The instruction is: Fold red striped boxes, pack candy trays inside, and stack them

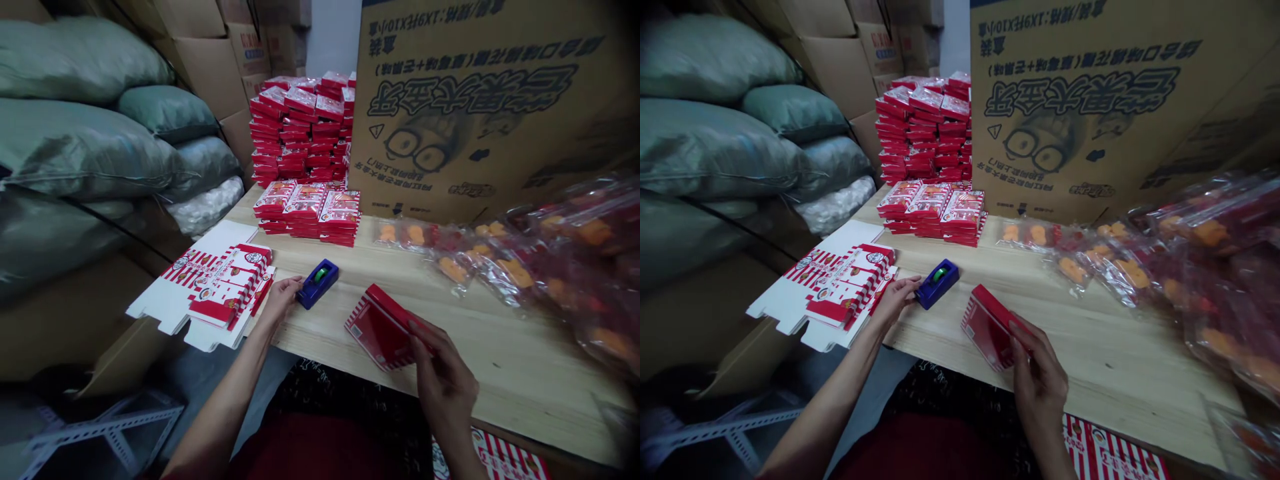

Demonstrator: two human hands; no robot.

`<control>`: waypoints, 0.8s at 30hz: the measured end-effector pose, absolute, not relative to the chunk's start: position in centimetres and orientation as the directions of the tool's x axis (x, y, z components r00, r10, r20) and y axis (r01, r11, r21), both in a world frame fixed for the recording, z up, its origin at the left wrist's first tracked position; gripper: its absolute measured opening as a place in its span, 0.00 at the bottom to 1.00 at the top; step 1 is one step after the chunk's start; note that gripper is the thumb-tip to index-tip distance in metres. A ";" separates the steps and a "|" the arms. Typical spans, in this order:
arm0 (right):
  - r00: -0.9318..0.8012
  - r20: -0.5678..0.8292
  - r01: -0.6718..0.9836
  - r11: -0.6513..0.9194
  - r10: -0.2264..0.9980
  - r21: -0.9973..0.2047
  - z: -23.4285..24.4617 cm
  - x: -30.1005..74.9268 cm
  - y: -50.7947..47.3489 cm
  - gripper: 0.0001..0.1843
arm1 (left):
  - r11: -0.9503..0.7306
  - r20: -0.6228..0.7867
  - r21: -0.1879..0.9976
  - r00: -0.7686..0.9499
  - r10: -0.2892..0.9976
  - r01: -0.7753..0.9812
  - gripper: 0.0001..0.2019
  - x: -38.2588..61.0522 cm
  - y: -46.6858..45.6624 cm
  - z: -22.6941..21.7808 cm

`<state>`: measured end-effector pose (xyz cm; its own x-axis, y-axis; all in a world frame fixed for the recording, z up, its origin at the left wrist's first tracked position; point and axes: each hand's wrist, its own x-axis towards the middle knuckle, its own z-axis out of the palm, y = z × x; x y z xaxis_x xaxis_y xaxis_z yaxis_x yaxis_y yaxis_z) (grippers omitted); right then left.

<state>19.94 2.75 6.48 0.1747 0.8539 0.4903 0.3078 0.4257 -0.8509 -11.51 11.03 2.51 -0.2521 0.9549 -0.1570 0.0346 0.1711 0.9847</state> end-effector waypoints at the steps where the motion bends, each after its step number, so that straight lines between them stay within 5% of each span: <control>1: 0.149 0.495 0.321 0.432 0.856 -0.843 6.3 19.8 2.9 0.12 | 0.164 -0.152 0.986 -0.262 0.953 0.024 0.20 -11.6 10.7 2.1; 9: 0.003 0.532 0.387 0.490 0.847 -0.781 7.4 19.4 2.7 0.14 | 0.127 -0.059 0.983 -0.423 0.904 0.133 0.17 -12.1 7.9 -0.8; 14: 0.039 0.513 0.427 0.450 0.858 -0.784 8.1 17.9 2.0 0.08 | 0.071 -0.009 0.987 -0.394 0.919 0.142 0.13 -7.8 5.6 4.2; 21: 0.032 0.545 0.469 0.469 0.838 -0.748 8.1 16.7 1.8 0.07 | 0.008 -0.020 0.978 -0.057 0.998 -0.206 0.10 2.3 2.1 12.7; 24: 0.033 0.575 0.457 0.499 0.818 -0.736 8.1 16.6 2.0 0.07 | 0.063 -0.087 0.930 -0.050 0.995 -0.361 0.26 3.7 2.4 12.2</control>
